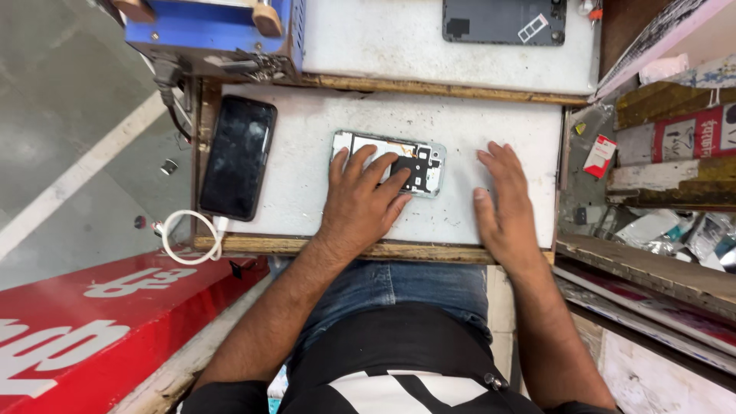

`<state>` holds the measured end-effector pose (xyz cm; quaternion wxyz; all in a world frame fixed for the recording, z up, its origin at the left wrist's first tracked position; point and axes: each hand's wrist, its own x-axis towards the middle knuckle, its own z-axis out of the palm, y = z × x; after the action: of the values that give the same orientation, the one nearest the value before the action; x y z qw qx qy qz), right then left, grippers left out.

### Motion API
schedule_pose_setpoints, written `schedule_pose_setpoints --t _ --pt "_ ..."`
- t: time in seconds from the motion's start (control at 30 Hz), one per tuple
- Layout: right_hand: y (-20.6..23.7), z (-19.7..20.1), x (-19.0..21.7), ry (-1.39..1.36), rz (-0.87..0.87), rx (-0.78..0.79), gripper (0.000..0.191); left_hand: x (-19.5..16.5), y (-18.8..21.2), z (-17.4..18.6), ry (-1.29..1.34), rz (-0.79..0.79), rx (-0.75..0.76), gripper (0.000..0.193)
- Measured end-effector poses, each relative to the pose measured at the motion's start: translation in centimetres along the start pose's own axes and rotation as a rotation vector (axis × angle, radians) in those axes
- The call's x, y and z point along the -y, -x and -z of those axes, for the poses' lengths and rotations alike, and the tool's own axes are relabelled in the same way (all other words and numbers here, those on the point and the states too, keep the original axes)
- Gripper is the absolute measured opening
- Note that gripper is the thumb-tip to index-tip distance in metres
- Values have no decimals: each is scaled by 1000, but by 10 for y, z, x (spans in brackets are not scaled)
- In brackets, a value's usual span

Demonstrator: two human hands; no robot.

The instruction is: The person disassembles a smartphone at a repair workbench, prying off the back cover and lifting out the battery by hand. They unscrew components with a screwdriver, reposition the phone frame, and finally pick up another phone and tap its screen.

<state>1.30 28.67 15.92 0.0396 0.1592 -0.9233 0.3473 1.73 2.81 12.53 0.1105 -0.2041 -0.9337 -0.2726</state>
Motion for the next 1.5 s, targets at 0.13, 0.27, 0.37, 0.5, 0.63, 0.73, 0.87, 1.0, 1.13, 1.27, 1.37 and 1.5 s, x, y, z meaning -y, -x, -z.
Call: schedule_pose_setpoints --t 0.13,0.27,0.37,0.5,0.63,0.73,0.87,1.0,1.13,1.27,1.37,1.5 --pt "-24 -13 13 -47 32 -10 44 2 -2 2 16 -4 -17 33" --pt "-57 5 -1 6 111 -153 41 5 0 1 52 8 -47 27" --pt "-101 40 -34 171 -7 -208 38 6 1 0 78 10 -58 24" --pt "-158 70 -78 553 183 -262 45 6 -2 1 101 2 -90 23" --pt "-193 67 -93 690 10 -143 45 4 -2 2 103 22 -77 21" --pt "-202 63 -88 678 -64 -125 48 5 -2 2 107 18 -79 21" --pt "-202 67 -83 644 -86 -91 39 7 -1 1 115 27 -72 19" --pt "-202 73 -75 712 -140 11 27 7 0 0 128 33 -67 19" --pt "-198 74 -73 700 -66 -68 25 7 -1 1 128 26 -73 19" --pt "-192 69 -78 694 22 -151 31 7 -2 1 133 22 -78 19" --pt "-191 65 -83 692 5 -152 30 8 1 1 175 48 -134 17" --pt "-190 61 -88 730 23 -180 24 12 4 4 270 136 -237 13"
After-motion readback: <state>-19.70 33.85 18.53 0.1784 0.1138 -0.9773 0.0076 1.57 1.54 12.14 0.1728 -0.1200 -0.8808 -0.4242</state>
